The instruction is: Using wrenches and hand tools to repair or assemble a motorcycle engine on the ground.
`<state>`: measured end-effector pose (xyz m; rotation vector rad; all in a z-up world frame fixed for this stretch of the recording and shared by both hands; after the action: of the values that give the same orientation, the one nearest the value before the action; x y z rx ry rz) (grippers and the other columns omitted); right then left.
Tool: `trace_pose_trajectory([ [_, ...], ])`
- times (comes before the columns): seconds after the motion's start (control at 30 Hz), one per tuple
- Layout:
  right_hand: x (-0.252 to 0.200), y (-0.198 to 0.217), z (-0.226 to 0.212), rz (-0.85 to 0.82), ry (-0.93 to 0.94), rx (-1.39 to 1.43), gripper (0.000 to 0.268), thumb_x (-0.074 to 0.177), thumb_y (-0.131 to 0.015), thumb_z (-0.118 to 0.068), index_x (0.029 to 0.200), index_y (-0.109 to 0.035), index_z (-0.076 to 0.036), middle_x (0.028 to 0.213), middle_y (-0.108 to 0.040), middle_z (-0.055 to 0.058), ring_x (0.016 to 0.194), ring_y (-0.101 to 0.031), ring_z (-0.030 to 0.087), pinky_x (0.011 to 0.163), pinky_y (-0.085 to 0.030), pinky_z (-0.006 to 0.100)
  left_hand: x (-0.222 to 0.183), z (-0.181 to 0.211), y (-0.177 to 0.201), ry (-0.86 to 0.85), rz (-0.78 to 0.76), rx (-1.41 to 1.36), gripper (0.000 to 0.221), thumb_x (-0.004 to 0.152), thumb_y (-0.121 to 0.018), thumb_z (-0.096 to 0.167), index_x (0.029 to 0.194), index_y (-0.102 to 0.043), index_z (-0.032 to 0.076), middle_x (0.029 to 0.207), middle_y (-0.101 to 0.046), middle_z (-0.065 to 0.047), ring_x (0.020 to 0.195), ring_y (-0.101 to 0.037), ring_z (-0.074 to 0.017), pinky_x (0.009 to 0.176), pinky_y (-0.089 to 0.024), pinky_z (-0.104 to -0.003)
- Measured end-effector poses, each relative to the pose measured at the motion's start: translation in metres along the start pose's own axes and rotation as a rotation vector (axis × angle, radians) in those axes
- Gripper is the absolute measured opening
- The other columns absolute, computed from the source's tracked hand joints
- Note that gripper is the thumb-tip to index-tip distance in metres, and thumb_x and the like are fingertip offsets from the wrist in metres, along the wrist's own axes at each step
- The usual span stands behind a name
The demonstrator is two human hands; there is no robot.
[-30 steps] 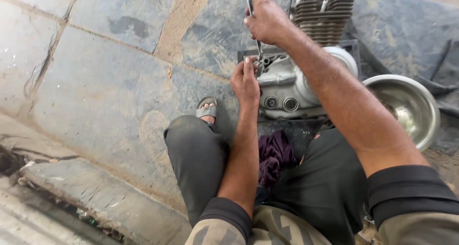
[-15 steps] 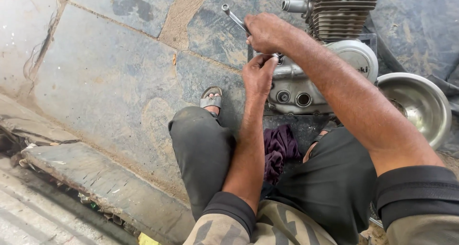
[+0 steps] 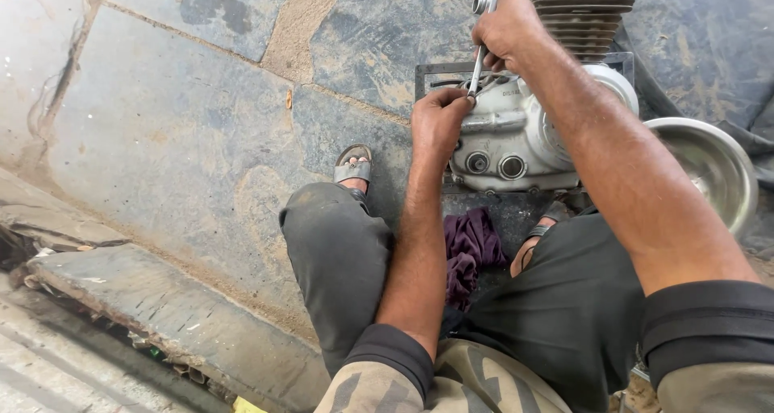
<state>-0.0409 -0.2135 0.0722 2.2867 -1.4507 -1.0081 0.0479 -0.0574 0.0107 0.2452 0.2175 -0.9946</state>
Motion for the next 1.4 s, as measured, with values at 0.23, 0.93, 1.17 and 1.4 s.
trace_pose_trajectory([
  [0.23,0.014,0.010,-0.019,0.055,0.231,0.121,0.016,0.107,-0.059,-0.011,0.112,-0.066,0.002,0.082,-0.070,0.013,0.060,-0.066,0.011,0.049,-0.055,0.025,0.009,-0.020,0.002,-0.047,0.108,-0.226,0.031,0.088,-0.077,0.027,0.105,-0.082,0.001,0.080,-0.075,-0.011,0.072,-0.065,-0.0134,0.063,-0.049,-0.030],
  [0.93,0.003,-0.080,-0.042,-0.232,0.387,-0.685,0.025,0.102,-0.057,-0.016,0.122,-0.055,-0.001,0.085,-0.066,0.014,0.065,-0.065,0.020,0.047,-0.054,0.034,0.001,-0.010,-0.002,0.065,0.035,0.028,0.024,0.079,-0.071,0.017,0.094,-0.077,-0.001,0.080,-0.073,-0.010,0.068,-0.065,-0.0172,0.059,-0.056,-0.038],
  [1.17,0.033,0.003,0.023,-0.013,0.014,-0.114,0.020,0.102,-0.064,-0.016,0.107,-0.070,0.003,0.083,-0.070,0.014,0.062,-0.066,0.015,0.049,-0.054,0.029,0.005,-0.011,-0.002,-0.034,0.022,-0.054,0.035,0.083,-0.075,0.034,0.102,-0.081,0.005,0.081,-0.076,-0.007,0.072,-0.068,-0.0153,0.062,-0.054,-0.037],
  [1.4,0.012,0.016,-0.019,-0.042,0.227,-0.188,0.037,0.115,-0.047,-0.031,0.111,-0.067,-0.001,0.085,-0.068,0.009,0.070,-0.065,0.013,0.060,-0.057,0.027,0.017,-0.033,0.002,-0.087,0.126,-0.266,0.044,0.094,-0.070,0.049,0.103,-0.083,0.007,0.086,-0.073,-0.008,0.081,-0.065,-0.0167,0.070,-0.051,-0.037],
])
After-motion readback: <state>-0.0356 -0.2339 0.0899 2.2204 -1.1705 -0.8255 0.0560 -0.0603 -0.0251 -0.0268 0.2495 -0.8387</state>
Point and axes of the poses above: each hand's wrist, its own x-axis towards the middle knuckle, its own y-axis out of the back of the hand, z = x × y, the point moved 9 cm from there along x, towards the middle knuckle
